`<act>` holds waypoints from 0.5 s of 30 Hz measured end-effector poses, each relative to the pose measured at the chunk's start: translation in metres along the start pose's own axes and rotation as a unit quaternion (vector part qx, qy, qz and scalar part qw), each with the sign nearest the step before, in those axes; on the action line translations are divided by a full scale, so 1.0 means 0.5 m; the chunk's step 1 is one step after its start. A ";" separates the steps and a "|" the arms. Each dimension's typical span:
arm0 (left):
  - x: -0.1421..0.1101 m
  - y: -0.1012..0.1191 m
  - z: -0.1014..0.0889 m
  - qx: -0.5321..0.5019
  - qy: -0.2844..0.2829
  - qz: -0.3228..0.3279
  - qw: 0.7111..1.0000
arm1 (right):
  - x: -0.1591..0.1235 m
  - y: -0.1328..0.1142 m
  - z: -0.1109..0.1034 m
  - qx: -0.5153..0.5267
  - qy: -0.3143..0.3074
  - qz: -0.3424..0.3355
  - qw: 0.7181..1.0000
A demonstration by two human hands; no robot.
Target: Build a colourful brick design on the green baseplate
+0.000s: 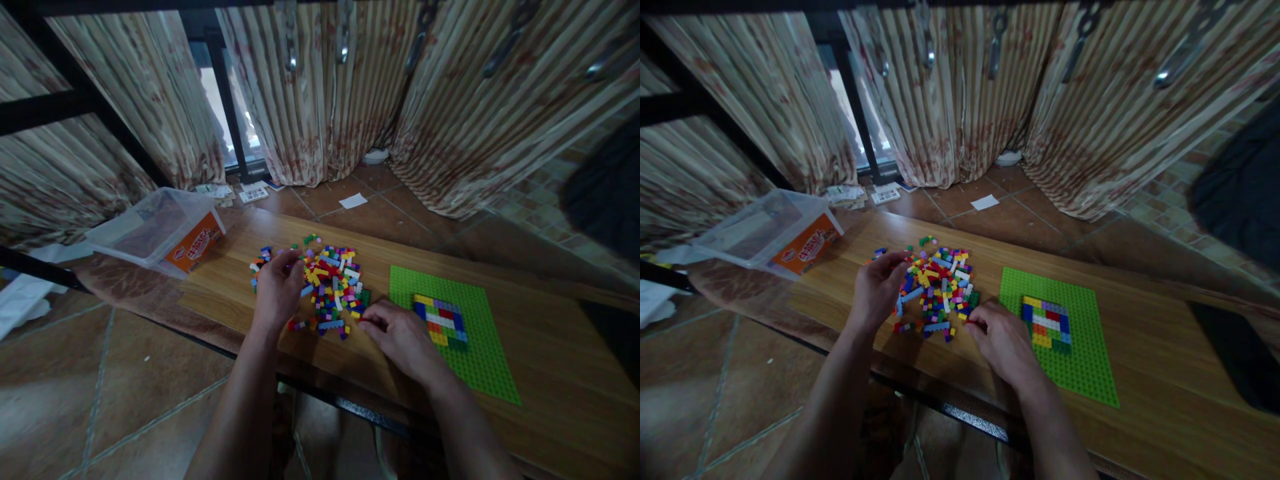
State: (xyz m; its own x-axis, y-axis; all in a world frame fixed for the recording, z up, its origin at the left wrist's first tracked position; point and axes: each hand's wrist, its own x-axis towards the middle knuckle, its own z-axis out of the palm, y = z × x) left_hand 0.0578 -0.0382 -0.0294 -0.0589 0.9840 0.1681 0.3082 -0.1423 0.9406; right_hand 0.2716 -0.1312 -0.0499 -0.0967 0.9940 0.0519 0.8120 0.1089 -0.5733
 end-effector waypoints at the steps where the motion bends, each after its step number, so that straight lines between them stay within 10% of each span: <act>1: 0.001 -0.005 0.000 0.012 -0.003 0.001 1.000 | 0.001 0.002 0.000 0.007 0.004 -0.002 1.000; 15: 0.002 -0.009 0.037 0.374 -0.124 0.088 0.915 | 0.004 0.009 0.006 0.017 0.024 0.010 1.000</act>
State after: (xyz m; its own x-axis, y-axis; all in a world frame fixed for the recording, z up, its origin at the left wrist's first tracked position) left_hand 0.0737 -0.0344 -0.0388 0.2422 0.9602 0.1389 0.8614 -0.2787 0.4246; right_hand 0.2730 -0.1287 -0.0549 -0.0525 0.9955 0.0788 0.7936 0.0895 -0.6018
